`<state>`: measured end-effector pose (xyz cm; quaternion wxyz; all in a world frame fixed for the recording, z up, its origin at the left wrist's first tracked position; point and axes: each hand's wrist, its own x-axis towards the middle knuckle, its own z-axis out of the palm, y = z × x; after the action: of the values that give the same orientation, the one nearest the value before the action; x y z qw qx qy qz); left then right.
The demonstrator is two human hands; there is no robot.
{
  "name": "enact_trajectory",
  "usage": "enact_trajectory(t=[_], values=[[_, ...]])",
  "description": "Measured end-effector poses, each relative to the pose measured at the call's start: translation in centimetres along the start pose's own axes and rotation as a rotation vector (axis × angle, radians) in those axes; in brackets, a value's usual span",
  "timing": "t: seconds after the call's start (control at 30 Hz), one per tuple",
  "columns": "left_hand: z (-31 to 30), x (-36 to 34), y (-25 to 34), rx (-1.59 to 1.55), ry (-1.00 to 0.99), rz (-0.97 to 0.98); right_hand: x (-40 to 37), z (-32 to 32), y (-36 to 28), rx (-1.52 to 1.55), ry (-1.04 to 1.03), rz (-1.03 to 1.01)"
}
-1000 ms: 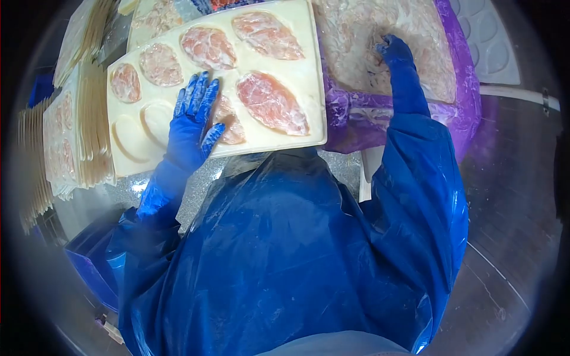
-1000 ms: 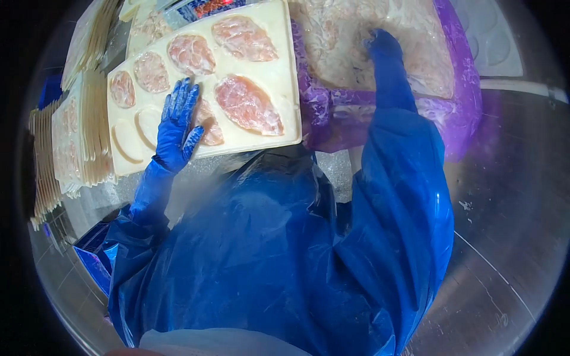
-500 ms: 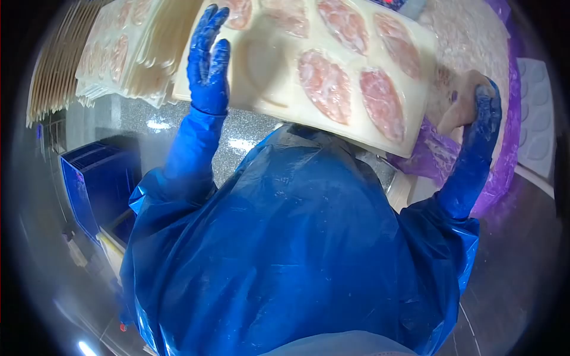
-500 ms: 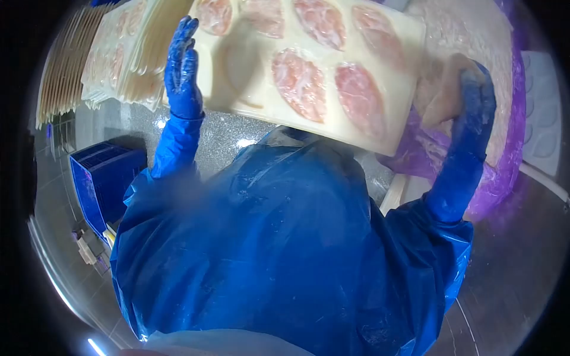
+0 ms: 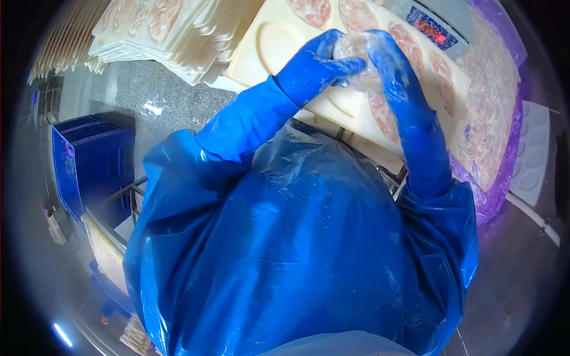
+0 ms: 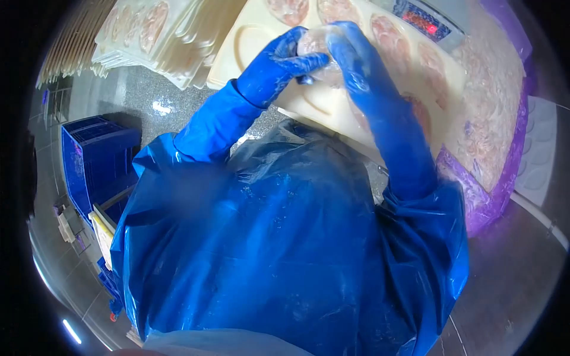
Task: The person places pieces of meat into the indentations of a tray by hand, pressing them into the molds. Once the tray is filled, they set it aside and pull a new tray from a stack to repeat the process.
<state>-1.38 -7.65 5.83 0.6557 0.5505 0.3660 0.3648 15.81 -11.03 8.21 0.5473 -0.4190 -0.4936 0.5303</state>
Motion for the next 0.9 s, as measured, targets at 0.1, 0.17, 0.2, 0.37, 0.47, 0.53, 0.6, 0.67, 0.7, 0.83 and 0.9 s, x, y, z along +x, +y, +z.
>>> enact_trajectory(t=[0.1, 0.17, 0.2, 0.37, 0.47, 0.53, 0.6, 0.67, 0.7, 0.83, 0.9], values=[[-1.0, 0.7, -1.1, -0.093, -0.098, -0.015, -1.0, -0.8, -1.9, -0.184, -0.072, 0.250], [-1.1, 0.5, -0.6, -0.134, -0.185, -0.003, -2.5, -0.6, -2.0, -0.153, 0.040, 0.334], [-1.3, 0.4, 0.3, -0.131, -0.200, -0.003, -3.0, -0.6, -2.0, -0.117, 0.142, 0.416], [-2.0, -0.5, 1.7, -0.070, -0.159, -0.095, -5.4, -2.6, 0.1, -0.030, 0.005, 0.379], [-3.9, 0.2, 0.1, -0.119, -0.121, -0.126, -4.9, -4.5, 0.8, -0.376, -0.020, 0.256], [-5.9, 1.4, -2.4, 0.728, -0.039, 0.157, -4.0, -5.0, 1.8, -0.796, -0.152, 0.165], [-6.8, 2.3, -3.0, 1.066, 0.051, 0.570, -3.3, -4.9, 3.5, -1.006, 0.380, -0.079], [-6.8, 2.9, -3.3, 1.084, 0.001, 0.755, -3.3, -3.8, 4.5, -1.137, 0.342, -0.281], [-6.3, 2.4, -3.1, 1.083, -0.174, 0.739, -3.3, -2.3, 4.9, -1.019, 0.196, -0.360], [-5.6, 0.0, -5.9, 1.516, -0.286, 0.645, -7.0, 0.0, 5.9, -1.186, -0.233, -0.394], [-4.9, -0.9, -5.3, 1.336, -0.458, 0.585, -8.6, -0.9, 5.1, -1.185, -0.256, -0.318]])
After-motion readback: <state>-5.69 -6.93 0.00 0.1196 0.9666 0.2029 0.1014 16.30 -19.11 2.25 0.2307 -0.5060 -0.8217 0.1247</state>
